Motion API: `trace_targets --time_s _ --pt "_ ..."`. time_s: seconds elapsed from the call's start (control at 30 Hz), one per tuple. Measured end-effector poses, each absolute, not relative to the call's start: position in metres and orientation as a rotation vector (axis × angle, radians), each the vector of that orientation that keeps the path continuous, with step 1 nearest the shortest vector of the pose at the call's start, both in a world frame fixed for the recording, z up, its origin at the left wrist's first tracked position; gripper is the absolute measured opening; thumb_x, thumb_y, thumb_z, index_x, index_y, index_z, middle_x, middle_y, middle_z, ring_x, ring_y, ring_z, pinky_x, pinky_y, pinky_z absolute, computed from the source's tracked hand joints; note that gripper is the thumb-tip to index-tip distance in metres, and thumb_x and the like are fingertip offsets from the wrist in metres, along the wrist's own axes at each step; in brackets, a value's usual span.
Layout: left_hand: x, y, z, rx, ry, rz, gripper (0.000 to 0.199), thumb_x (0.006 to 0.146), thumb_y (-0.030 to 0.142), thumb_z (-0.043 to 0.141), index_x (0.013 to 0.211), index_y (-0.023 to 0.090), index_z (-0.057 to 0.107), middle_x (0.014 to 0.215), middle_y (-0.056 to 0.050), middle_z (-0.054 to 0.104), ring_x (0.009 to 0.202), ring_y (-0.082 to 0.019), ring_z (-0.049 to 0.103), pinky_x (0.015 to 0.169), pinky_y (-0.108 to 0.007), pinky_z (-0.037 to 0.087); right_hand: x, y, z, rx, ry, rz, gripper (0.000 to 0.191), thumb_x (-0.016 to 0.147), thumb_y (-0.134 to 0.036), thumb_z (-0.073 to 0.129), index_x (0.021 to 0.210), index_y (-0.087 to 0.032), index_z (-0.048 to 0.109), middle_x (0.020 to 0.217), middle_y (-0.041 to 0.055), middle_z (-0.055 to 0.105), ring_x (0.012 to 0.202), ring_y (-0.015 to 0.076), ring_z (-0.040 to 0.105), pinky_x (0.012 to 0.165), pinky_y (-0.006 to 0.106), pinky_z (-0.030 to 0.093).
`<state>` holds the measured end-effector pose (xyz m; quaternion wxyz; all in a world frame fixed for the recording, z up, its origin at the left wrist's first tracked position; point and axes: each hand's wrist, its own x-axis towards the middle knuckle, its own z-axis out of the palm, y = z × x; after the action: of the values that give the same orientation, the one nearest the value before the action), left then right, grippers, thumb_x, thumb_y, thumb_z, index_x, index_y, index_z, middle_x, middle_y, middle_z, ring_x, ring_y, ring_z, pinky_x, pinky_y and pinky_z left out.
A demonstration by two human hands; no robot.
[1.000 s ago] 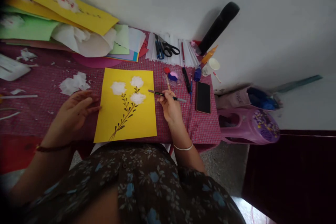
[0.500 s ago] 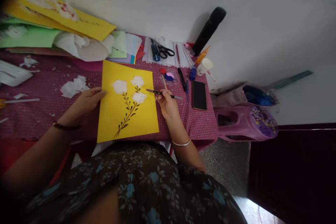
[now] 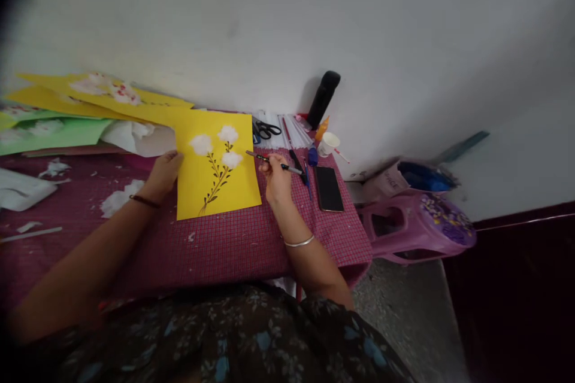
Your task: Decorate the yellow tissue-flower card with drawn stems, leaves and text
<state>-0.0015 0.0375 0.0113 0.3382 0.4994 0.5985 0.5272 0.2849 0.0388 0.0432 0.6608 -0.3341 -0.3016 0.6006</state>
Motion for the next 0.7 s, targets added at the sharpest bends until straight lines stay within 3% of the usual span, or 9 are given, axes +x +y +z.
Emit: trace_targets --time_s 0.07,0.17,0.23,0.37,0.53,0.7 --pt "-0.004 0.039 0.009 1.389 1.662 1.457 0.030 0.099 0.037 0.052 0.111 0.011 0.062 0.087 -0.006 0.070 0.077 -0.019 0.066 0.069 -0.033 0.055 0.279 0.040 0.036 -0.803 -0.660 1.394 0.013 0.078 -0.029 0.065 0.082 -0.023 0.053 0.055 -0.0107 0.049 0.052 0.0071 0.048 0.062 0.023 0.045" --pt "-0.005 0.031 0.012 1.551 1.797 1.589 0.044 0.096 0.033 0.058 0.136 0.018 0.050 0.121 -0.011 0.066 0.100 -0.022 0.065 0.084 -0.038 0.052 0.276 0.037 0.026 -0.846 -0.683 1.489 0.016 0.079 -0.032 0.066 0.082 -0.023 0.053 0.051 -0.0109 0.049 0.047 0.0068 0.045 0.050 0.020 0.038" --pt "0.001 0.021 0.017 1.769 1.792 1.618 0.044 0.098 0.031 0.053 0.141 0.021 0.047 0.133 -0.010 0.060 0.109 -0.022 0.063 0.092 -0.038 0.050 0.276 0.033 0.021 -0.873 -0.752 1.530 0.019 0.079 -0.035 0.067 0.082 -0.023 0.053 0.050 -0.0107 0.050 0.044 0.0065 0.043 0.044 0.020 0.031" --pt "0.033 -0.002 0.020 2.296 1.605 1.480 0.032 0.098 0.031 0.052 0.127 0.019 0.057 0.117 -0.010 0.068 0.100 -0.022 0.066 0.088 -0.039 0.055 0.273 0.022 0.015 -0.932 -0.950 1.535 0.028 0.079 -0.046 0.069 0.081 -0.023 0.055 0.049 -0.0108 0.051 0.040 0.0055 0.039 0.041 0.020 0.026" --pt "0.067 -0.019 0.016 2.584 1.394 1.082 0.034 0.097 0.034 0.057 0.125 0.016 0.062 0.116 -0.014 0.072 0.107 -0.028 0.067 0.091 -0.042 0.056 0.268 0.007 0.015 -0.935 -1.090 1.578 0.033 0.080 -0.052 0.069 0.078 -0.022 0.056 0.049 -0.0104 0.050 0.039 0.0050 0.038 0.039 0.022 0.024" --pt "0.070 -0.021 0.017 2.706 1.392 0.867 0.028 0.101 0.035 0.049 0.101 0.016 0.069 0.095 -0.011 0.074 0.089 -0.025 0.068 0.084 -0.039 0.055 0.268 0.000 0.018 -0.924 -1.125 1.610 0.034 0.081 -0.053 0.068 0.080 -0.022 0.056 0.050 -0.0098 0.051 0.040 0.0054 0.038 0.040 0.023 0.025"
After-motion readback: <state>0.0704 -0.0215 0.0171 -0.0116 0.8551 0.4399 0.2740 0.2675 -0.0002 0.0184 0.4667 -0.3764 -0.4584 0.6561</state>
